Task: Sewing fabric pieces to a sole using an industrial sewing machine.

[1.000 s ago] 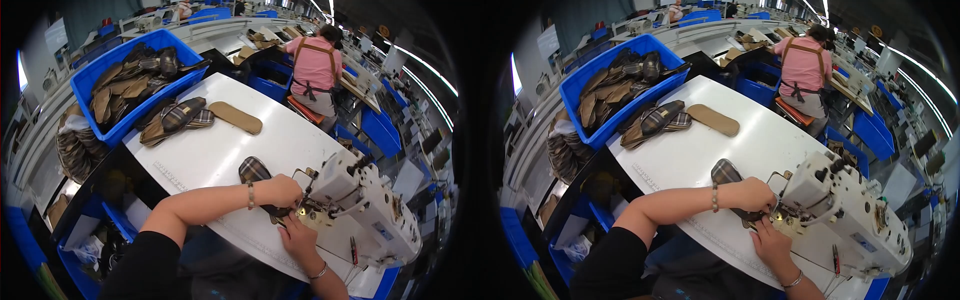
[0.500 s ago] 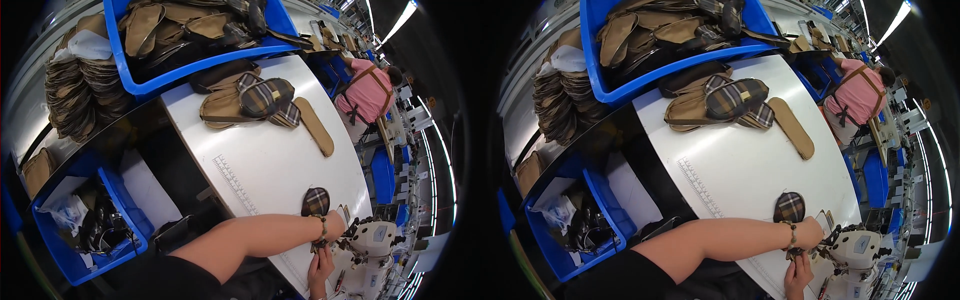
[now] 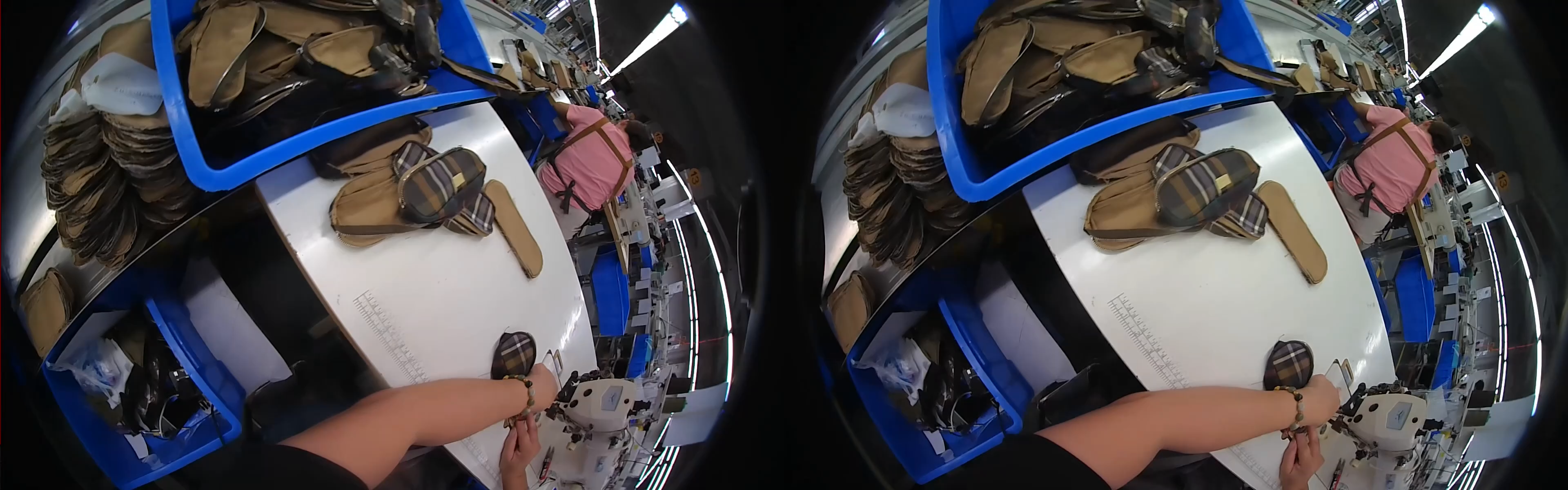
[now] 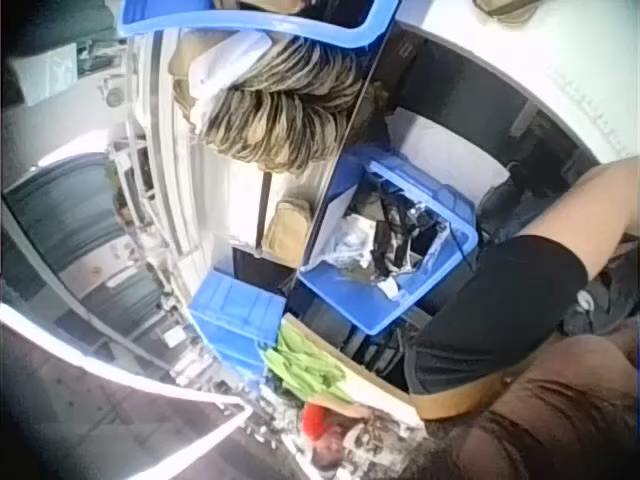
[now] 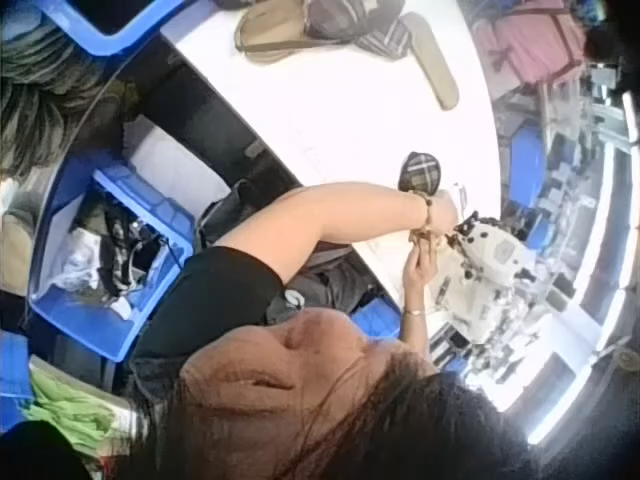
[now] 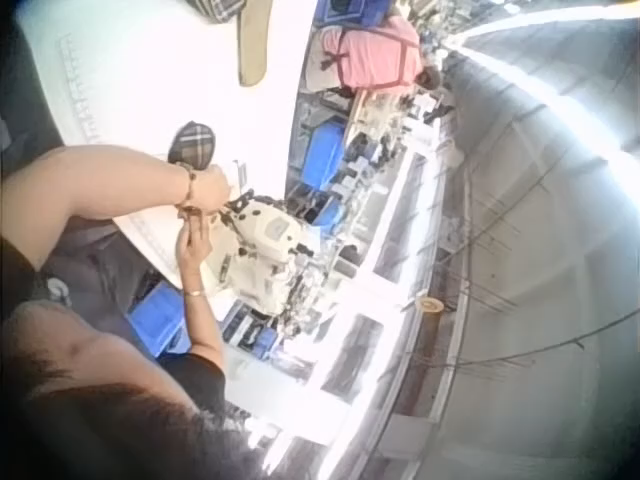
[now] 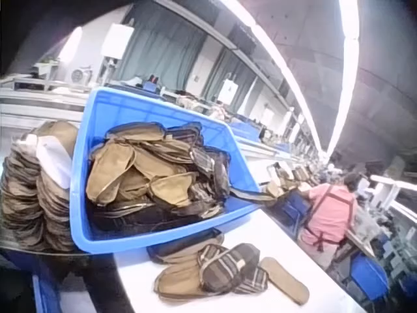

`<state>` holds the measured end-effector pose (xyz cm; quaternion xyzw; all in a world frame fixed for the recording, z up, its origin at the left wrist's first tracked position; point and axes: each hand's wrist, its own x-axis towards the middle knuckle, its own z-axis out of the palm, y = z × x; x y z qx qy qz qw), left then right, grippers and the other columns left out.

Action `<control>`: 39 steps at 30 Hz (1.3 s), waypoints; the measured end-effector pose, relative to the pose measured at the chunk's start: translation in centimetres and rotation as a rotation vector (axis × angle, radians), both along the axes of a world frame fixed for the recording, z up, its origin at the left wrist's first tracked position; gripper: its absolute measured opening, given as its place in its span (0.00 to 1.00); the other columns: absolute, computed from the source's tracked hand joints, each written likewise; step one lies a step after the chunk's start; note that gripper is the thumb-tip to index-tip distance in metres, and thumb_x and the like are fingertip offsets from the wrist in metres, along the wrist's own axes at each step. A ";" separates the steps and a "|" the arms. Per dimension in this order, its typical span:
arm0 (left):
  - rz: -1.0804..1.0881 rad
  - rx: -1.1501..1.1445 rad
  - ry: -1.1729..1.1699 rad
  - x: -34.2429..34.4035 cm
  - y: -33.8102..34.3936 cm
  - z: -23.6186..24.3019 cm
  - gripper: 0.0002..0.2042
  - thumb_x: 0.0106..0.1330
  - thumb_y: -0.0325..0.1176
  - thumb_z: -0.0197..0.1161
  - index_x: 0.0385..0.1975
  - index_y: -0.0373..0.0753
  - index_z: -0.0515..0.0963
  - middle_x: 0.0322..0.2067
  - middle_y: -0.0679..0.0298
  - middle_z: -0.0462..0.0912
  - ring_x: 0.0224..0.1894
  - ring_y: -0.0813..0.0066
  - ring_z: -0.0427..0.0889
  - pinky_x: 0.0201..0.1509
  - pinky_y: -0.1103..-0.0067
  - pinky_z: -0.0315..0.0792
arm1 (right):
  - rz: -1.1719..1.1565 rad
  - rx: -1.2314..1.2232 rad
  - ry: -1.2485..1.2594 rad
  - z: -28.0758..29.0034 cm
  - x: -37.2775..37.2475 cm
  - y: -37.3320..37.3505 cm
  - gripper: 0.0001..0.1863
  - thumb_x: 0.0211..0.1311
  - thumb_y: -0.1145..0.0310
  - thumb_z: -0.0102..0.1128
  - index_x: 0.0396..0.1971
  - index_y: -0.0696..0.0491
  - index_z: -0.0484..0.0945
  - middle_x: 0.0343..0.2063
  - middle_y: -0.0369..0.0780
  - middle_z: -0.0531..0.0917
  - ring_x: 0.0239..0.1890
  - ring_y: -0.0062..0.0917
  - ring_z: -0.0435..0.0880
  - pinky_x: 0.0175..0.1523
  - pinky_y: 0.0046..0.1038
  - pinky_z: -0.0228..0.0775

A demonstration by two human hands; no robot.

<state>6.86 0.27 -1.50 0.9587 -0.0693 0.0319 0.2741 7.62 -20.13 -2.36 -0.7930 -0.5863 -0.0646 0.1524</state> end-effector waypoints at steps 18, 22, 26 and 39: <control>0.013 -0.043 0.227 -3.7 2.6 2.1 0.14 0.63 0.46 0.63 0.41 0.47 0.84 0.34 0.59 0.86 0.41 0.57 0.85 0.44 0.64 0.77 | 0.149 0.164 -0.208 -0.2 0.4 1.3 0.13 0.52 0.66 0.69 0.38 0.51 0.85 0.44 0.47 0.86 0.21 0.28 0.84 0.24 0.27 0.75; 0.002 0.029 0.222 -4.7 2.7 2.3 0.13 0.66 0.47 0.60 0.39 0.45 0.83 0.31 0.57 0.85 0.38 0.55 0.84 0.41 0.64 0.76 | 0.240 0.158 -0.193 0.0 0.5 1.5 0.14 0.55 0.64 0.67 0.40 0.52 0.83 0.44 0.48 0.85 0.19 0.24 0.83 0.21 0.26 0.71; 0.065 0.048 0.252 -4.5 2.4 2.5 0.10 0.66 0.42 0.61 0.38 0.44 0.83 0.31 0.55 0.84 0.37 0.52 0.83 0.41 0.63 0.75 | 0.261 0.152 -0.156 -0.5 0.9 1.1 0.15 0.58 0.65 0.63 0.43 0.55 0.81 0.47 0.51 0.84 0.17 0.23 0.81 0.20 0.23 0.71; 0.081 -0.401 0.184 -4.5 2.9 6.4 0.10 0.64 0.36 0.66 0.39 0.36 0.83 0.30 0.53 0.85 0.31 0.55 0.83 0.38 0.71 0.76 | 0.211 0.054 -0.197 -0.8 0.8 0.9 0.19 0.60 0.69 0.55 0.49 0.60 0.80 0.52 0.61 0.79 0.17 0.24 0.81 0.20 0.26 0.73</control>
